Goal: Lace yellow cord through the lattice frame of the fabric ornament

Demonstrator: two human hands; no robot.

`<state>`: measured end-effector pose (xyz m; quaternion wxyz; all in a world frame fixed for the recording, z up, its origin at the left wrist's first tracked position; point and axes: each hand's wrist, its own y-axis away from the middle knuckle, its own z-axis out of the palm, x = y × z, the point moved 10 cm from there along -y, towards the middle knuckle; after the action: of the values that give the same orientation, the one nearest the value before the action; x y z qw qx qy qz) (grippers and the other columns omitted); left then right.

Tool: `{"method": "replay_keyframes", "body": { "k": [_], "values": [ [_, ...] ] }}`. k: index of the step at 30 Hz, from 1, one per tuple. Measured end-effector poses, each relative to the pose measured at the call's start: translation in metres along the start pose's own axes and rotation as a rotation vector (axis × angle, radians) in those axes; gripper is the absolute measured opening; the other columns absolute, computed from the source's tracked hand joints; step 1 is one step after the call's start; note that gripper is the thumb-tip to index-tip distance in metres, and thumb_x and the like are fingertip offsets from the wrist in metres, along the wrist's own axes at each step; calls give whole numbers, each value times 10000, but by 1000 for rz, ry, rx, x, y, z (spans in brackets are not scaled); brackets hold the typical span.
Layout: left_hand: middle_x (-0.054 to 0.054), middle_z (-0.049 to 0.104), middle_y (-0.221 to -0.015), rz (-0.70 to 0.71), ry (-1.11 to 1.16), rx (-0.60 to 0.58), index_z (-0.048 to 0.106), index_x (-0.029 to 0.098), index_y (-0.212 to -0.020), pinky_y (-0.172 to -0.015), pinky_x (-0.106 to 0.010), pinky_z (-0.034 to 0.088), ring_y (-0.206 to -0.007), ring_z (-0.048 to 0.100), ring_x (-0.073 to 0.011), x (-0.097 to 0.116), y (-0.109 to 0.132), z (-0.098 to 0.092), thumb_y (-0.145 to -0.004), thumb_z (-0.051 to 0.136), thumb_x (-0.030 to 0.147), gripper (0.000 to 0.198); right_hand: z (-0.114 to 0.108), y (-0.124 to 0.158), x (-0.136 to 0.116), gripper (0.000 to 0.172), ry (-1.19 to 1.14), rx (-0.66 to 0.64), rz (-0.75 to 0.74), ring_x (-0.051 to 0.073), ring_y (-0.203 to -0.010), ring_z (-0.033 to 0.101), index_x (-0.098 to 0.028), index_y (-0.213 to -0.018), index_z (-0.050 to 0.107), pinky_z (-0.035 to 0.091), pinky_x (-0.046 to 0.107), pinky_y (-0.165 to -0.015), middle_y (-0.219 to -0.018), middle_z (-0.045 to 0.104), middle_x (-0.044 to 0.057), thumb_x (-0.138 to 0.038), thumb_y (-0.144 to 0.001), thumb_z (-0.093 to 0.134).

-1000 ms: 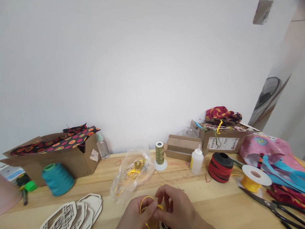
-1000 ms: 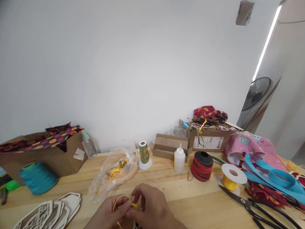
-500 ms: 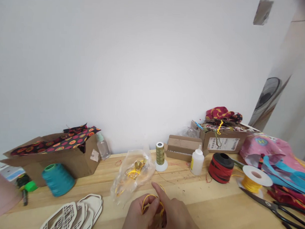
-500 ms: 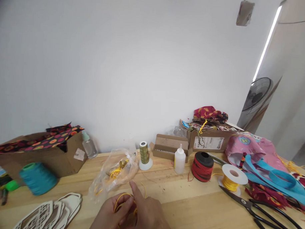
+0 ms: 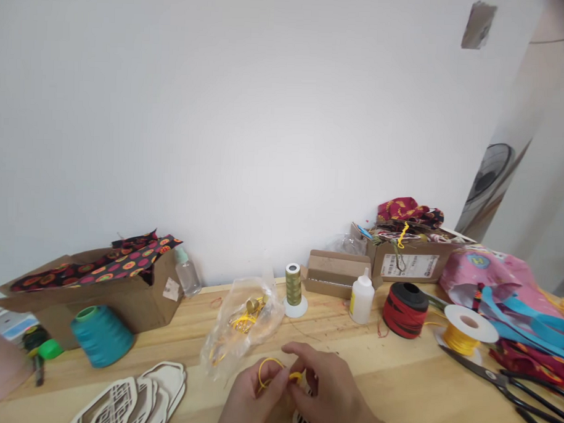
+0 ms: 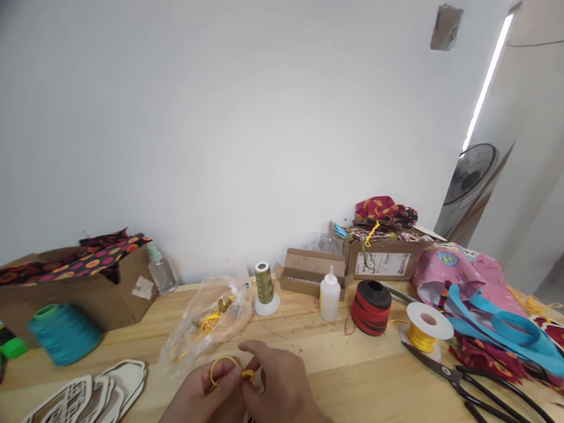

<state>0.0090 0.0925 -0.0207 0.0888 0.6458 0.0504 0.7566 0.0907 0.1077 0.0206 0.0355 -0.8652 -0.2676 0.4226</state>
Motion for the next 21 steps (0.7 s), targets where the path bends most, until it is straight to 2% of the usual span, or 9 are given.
{"method": "replay_keyframes", "body": {
  "k": [4, 9, 15, 21],
  "values": [
    [42, 472, -476, -10, 7, 17, 521, 136, -520, -481, -203, 275, -474, 377, -86, -7, -4, -7, -565, 634, 424, 312, -9, 0, -6, 297, 46, 28, -35, 108, -564, 522, -273, -880, 589, 362, 194, -545, -748, 647, -32, -144, -620, 527],
    [59, 409, -446, -24, -76, 14, 509, 136, -493, -469, -203, 230, -459, 321, -78, -9, -6, -15, -536, 643, 450, 345, -9, -1, -7, 175, 85, 21, -51, 114, -585, 511, -260, -786, 599, 342, 200, -549, -709, 630, -31, -180, -635, 558],
    [81, 376, -387, -76, -161, 33, 498, 149, -469, -430, -205, 166, -403, 262, -62, -8, -3, -17, -533, 629, 481, 363, -9, -1, -9, 183, 77, -1, -86, 104, -580, 497, -246, -793, 589, 339, 192, -555, -691, 614, -33, -168, -629, 579],
    [81, 364, -409, -116, -150, -11, 508, 140, -504, -420, -209, 131, -407, 235, -58, -17, -5, -16, -521, 624, 505, 384, -9, -2, -8, 204, 34, -28, -80, 88, -514, 463, -238, -818, 595, 330, 184, -521, -652, 598, -36, -161, -630, 582]
  ]
}}
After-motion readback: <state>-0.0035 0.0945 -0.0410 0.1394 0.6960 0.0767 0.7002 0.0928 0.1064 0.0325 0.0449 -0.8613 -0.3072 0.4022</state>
